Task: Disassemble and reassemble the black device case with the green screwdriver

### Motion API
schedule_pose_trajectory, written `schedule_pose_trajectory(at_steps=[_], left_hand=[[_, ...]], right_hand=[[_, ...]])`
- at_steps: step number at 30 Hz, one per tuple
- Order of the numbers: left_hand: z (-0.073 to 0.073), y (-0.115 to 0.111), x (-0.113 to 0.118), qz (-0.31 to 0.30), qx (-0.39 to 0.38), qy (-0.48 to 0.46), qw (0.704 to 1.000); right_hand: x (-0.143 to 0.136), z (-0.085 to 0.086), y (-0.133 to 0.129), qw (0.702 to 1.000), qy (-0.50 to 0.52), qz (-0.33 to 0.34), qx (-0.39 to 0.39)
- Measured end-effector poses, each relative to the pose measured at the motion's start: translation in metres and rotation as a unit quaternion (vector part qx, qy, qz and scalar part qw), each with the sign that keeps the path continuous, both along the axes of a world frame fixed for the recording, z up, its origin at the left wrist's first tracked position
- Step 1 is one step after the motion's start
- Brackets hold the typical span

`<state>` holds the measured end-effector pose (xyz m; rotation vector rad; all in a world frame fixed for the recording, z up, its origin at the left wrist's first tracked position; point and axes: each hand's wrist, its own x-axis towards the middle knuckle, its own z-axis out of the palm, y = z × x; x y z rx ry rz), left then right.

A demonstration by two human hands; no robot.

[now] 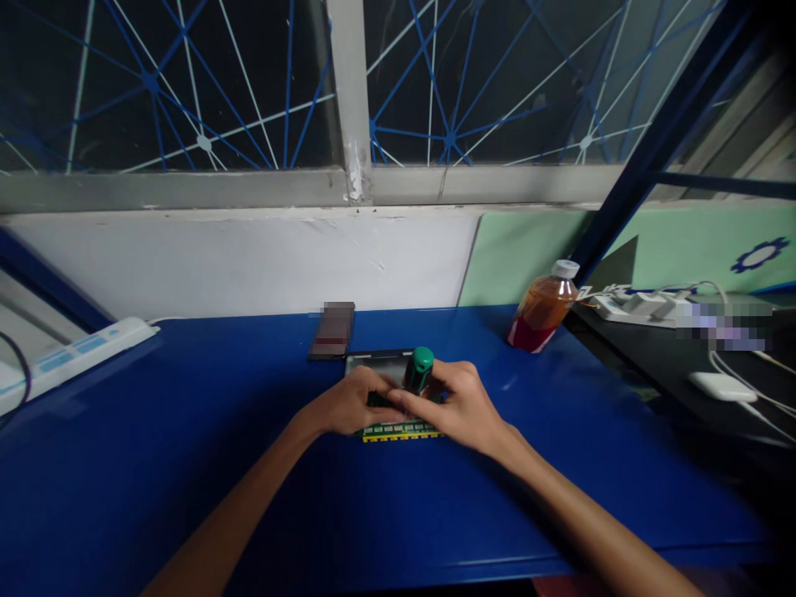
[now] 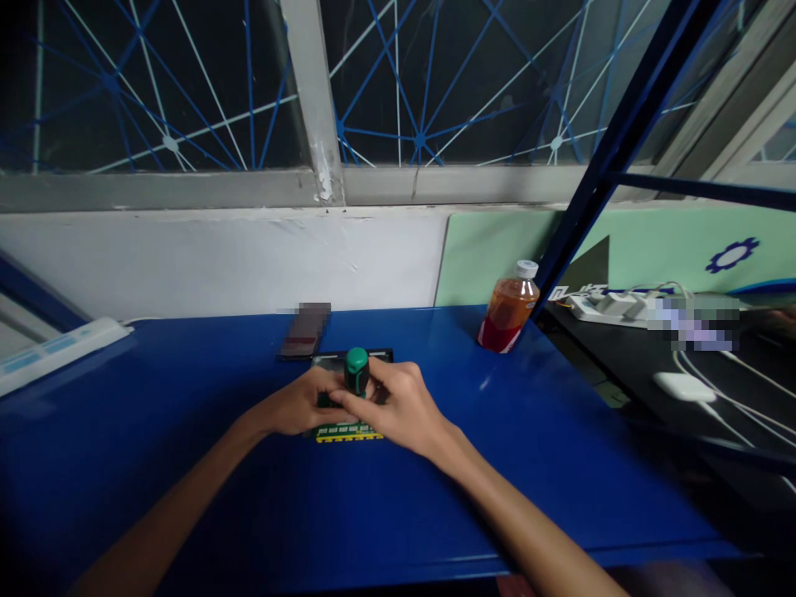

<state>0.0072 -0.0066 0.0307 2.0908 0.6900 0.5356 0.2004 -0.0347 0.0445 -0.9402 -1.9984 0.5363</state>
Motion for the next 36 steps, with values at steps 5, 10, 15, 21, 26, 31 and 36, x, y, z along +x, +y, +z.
schedule_pose_trajectory(at_steps=[5,10,15,21,26,31,36], left_hand=[[0.003,-0.001,0.001,0.001,-0.011,-0.015,1.000],[0.004,-0.002,0.001,0.000,-0.032,-0.022,0.999],[-0.001,0.000,0.000,0.002,-0.011,-0.029,1.000],[-0.005,0.003,0.001,0.013,0.075,-0.020,0.997],[0.003,-0.001,0.004,-0.017,0.058,-0.033,0.998],[0.004,-0.004,0.005,-0.005,0.043,-0.025,0.999],[-0.003,-0.002,0.006,0.041,0.069,0.002,0.997]], right_hand=[[0.001,0.000,0.001,1.000,0.000,0.014,-0.004],[0.001,-0.001,0.001,0.995,0.033,0.050,-0.079],[0.001,-0.001,0.001,0.989,0.044,0.070,-0.123],[0.003,-0.001,0.004,0.995,0.028,0.039,-0.087],[0.006,0.000,0.005,0.988,0.025,0.073,-0.134],[0.008,0.003,0.003,0.987,0.008,0.104,-0.126],[0.006,0.000,0.004,0.993,0.007,0.062,-0.098]])
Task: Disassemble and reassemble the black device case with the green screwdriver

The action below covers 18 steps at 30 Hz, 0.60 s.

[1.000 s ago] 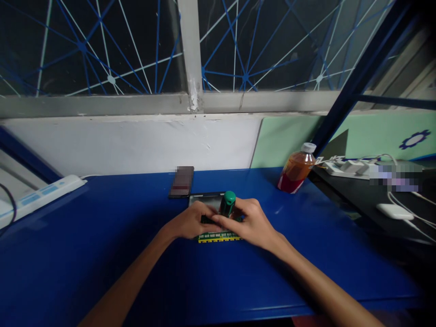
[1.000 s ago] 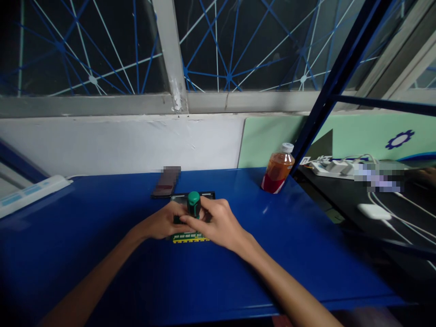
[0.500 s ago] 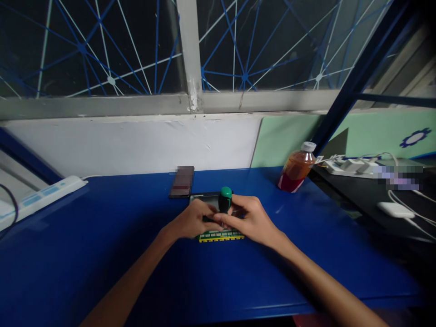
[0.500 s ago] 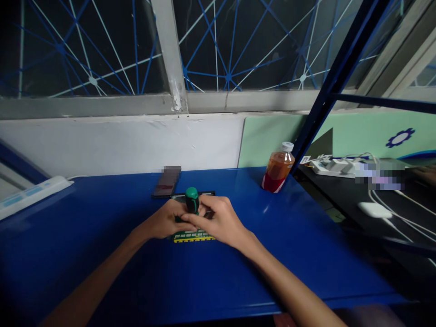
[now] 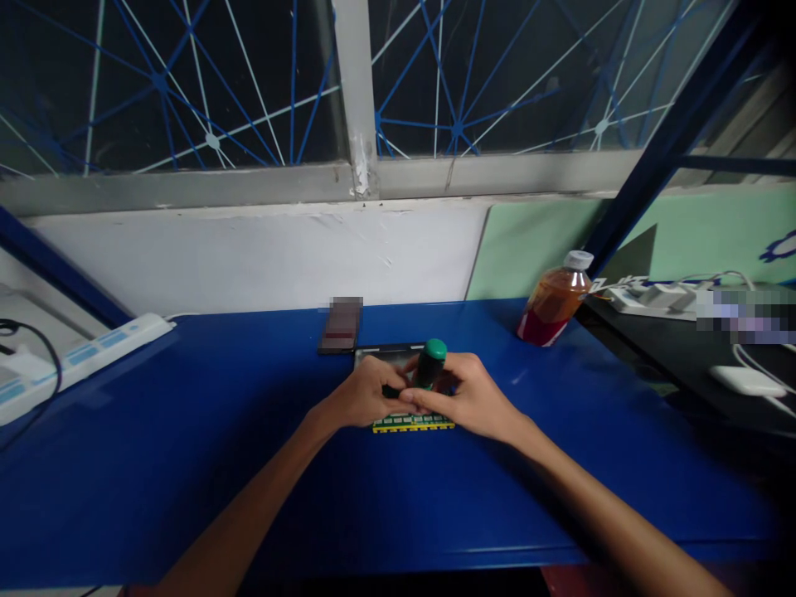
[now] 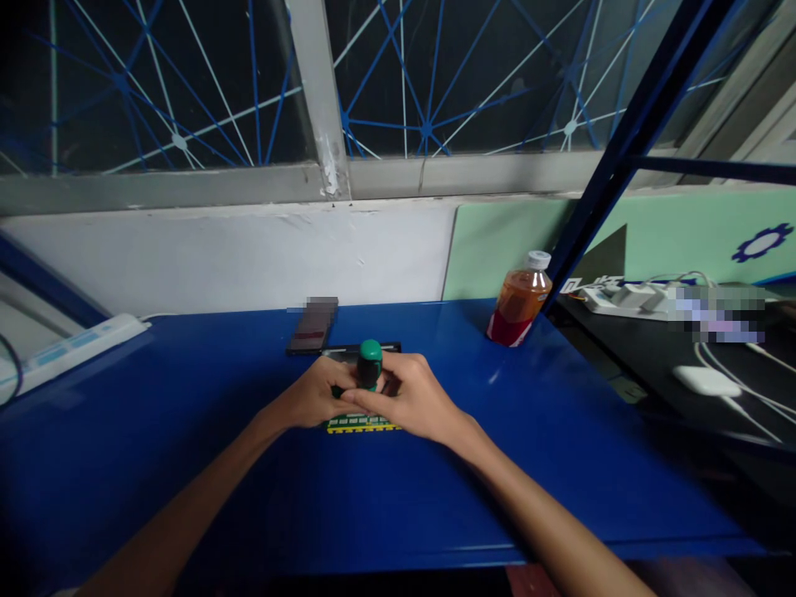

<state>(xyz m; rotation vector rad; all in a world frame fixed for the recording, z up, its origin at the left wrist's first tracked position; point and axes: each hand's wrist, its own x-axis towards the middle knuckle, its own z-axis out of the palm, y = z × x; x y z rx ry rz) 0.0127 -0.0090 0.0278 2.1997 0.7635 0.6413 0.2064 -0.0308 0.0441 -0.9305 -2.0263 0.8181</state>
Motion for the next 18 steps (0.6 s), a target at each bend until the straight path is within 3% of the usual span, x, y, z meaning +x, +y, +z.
schedule_pose_trajectory(at_steps=[7,13,18], left_hand=[[0.0022,-0.0004,-0.0016,-0.033,0.001,0.015,0.999],[0.0000,0.0004,-0.0016,-0.014,-0.004,0.003,1.000],[0.0013,0.0002,-0.0027,-0.032,-0.011,0.016,0.999]], right_hand=[[0.0008,-0.0032,0.0001,1.000,0.009,0.001,-0.003],[-0.0004,0.0004,-0.0015,1.000,0.006,-0.003,-0.011],[-0.0004,0.0006,-0.0014,1.000,0.009,-0.005,-0.002]])
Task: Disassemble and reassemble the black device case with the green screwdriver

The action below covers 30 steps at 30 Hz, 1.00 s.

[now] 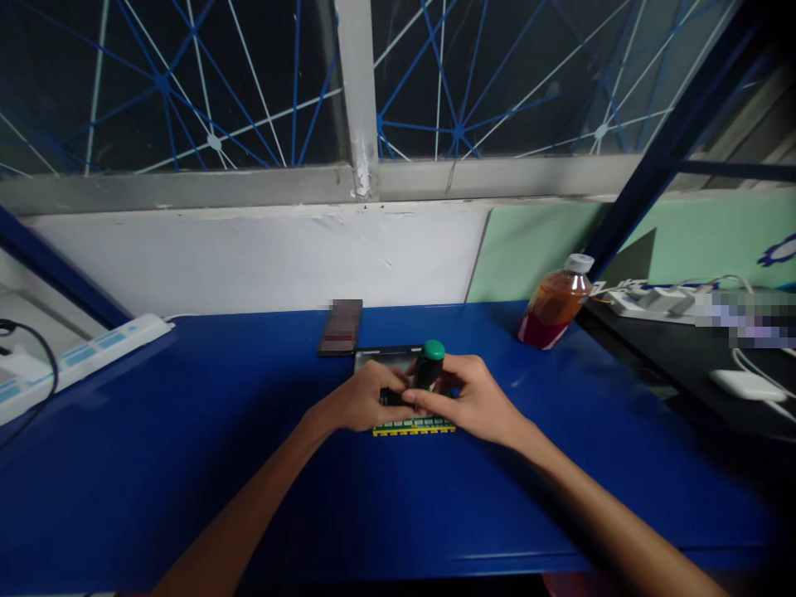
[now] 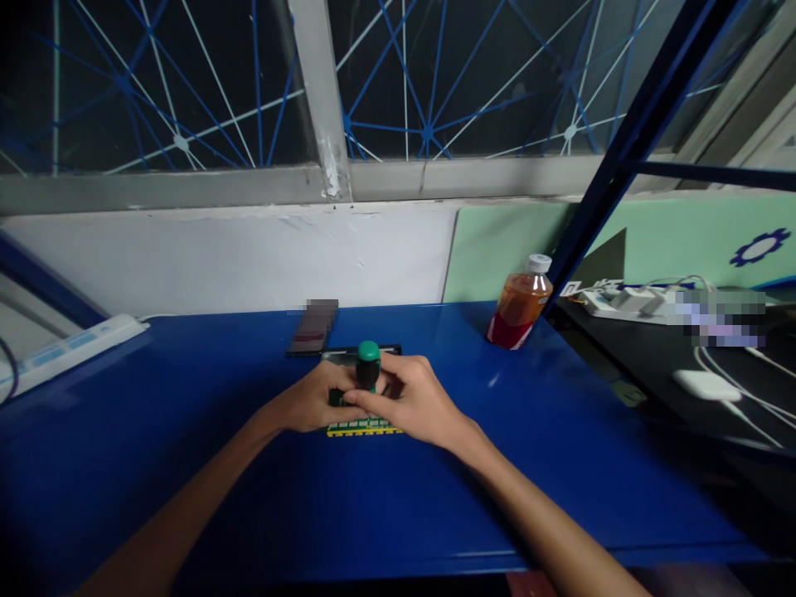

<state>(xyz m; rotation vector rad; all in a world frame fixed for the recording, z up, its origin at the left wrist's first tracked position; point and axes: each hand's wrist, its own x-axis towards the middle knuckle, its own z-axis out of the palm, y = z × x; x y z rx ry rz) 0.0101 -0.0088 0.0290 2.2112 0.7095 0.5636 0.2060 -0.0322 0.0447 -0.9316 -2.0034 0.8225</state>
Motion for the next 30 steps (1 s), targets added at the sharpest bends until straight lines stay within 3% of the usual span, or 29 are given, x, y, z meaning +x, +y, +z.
schedule_pose_trajectory(at_steps=[30], left_hand=[[-0.0029,0.0019,-0.0011,-0.003,0.047,0.018,0.999]], right_hand=[[-0.0011,-0.0035,-0.0007,1.000,-0.010,0.003,0.004]])
